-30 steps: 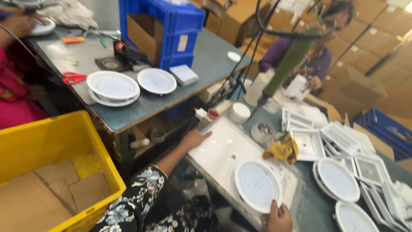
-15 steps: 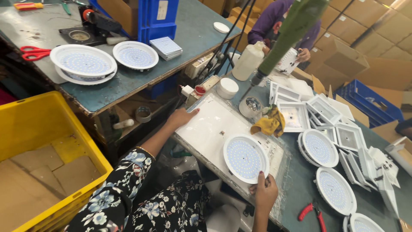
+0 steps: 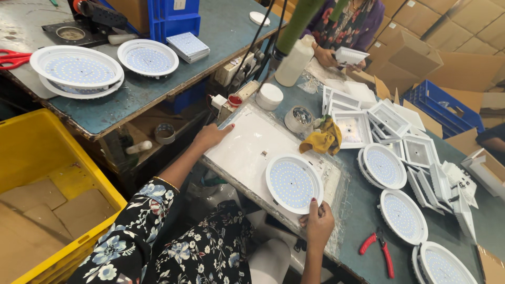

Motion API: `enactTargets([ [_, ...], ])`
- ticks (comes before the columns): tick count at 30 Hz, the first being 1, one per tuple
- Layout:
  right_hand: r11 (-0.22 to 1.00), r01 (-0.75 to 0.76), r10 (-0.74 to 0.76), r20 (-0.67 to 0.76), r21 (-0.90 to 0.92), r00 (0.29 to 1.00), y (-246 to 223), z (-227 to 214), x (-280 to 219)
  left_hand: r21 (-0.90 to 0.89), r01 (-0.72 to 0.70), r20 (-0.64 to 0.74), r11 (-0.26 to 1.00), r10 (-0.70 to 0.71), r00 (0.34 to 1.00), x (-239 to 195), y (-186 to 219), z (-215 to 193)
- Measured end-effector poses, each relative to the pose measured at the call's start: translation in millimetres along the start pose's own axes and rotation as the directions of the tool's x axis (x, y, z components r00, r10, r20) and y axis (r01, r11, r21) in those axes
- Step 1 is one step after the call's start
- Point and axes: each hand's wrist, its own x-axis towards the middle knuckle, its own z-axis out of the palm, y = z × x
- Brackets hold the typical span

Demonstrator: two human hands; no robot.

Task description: The person assembles LED light fixtures by using a handheld electric screwdriver to drive screws into the center of circular LED panels. They handle multiple panels, placing them on a workbench, securing them, and stacking completed units.

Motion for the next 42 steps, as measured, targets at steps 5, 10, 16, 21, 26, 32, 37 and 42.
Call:
enactTargets([
  [5, 1.000, -0.008, 0.007, 0.009, 0.030, 1.000, 0, 0, 1, -0.007, -0.009, -0.006, 1.000, 0.009, 1.000, 0, 0, -1],
  [10, 0.999, -0.010, 0.010, 0.010, 0.044, 1.000, 4, -1, 0, 0.001, -0.002, -0.003, 1.000, 0.002, 1.000, -5, -1, -1],
  [16, 0.998, -0.021, 0.021, 0.007, 0.063, 1.000, 1, 0, 4, -0.008, -0.028, 0.003, 1.000, 0.028, 1.000, -4, 4, -6],
  [21, 0.999, -0.002, 0.001, 0.016, 0.054, 1.000, 4, -2, 2, 0.005, -0.031, -0.001, 1.000, 0.031, 1.000, -1, -2, 0],
  [26, 0.998, -0.022, 0.020, 0.032, 0.059, 0.999, 7, -3, 2, 0.034, -0.038, -0.015, 0.999, 0.038, 0.999, 0, -1, -2],
  [32, 0.998, -0.012, 0.009, 0.039, 0.056, 0.999, 3, -4, 1, 0.020, -0.007, 0.012, 1.000, 0.007, 1.000, -8, 5, -7],
  [37, 0.998, -0.009, 0.008, 0.019, 0.063, 1.000, 0, -1, 1, 0.008, 0.010, 0.038, 1.000, -0.010, 0.999, -8, 9, -9],
  [42, 0.998, -0.008, 0.006, 0.037, 0.065, 0.999, 5, -3, 3, 0.014, 0.012, 0.013, 1.000, -0.013, 1.000, -3, 3, -5],
])
